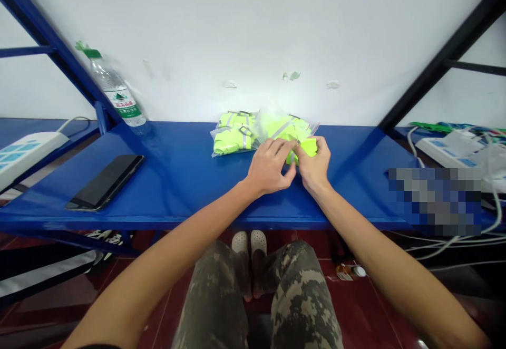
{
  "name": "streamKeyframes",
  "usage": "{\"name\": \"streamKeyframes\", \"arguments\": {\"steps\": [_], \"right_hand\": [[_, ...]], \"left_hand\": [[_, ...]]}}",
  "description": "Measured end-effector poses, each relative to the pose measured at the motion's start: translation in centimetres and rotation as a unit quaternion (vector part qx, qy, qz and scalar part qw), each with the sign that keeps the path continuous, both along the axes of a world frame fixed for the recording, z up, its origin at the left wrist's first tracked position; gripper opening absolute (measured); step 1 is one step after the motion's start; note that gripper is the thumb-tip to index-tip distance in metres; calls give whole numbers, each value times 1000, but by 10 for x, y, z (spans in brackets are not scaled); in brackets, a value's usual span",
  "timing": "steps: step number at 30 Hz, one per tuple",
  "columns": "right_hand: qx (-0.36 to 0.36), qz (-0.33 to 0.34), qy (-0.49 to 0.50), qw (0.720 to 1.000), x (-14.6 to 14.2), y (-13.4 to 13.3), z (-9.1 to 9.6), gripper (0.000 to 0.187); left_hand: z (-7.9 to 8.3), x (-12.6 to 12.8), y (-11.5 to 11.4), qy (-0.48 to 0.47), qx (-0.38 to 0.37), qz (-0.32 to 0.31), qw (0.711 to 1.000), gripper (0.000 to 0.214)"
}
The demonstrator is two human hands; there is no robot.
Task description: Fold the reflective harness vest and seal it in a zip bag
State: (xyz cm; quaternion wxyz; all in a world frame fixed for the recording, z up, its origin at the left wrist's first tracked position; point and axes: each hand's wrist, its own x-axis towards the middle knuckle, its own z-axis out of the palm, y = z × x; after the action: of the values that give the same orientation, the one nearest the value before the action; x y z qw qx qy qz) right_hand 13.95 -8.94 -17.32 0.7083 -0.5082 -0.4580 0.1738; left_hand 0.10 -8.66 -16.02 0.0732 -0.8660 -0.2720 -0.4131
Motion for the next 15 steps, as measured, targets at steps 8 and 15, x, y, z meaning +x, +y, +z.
{"name": "streamKeyframes", "arguments": {"steps": [8,15], "right_hand": [[-91,99,102,986,-6,0,-1,41],[-73,129,-1,989,1,3,-6,41]], "left_hand": [[-8,3,5,-38,-111,-5,993,40],[-13,0,14,-111,-143,4,983,38]]}}
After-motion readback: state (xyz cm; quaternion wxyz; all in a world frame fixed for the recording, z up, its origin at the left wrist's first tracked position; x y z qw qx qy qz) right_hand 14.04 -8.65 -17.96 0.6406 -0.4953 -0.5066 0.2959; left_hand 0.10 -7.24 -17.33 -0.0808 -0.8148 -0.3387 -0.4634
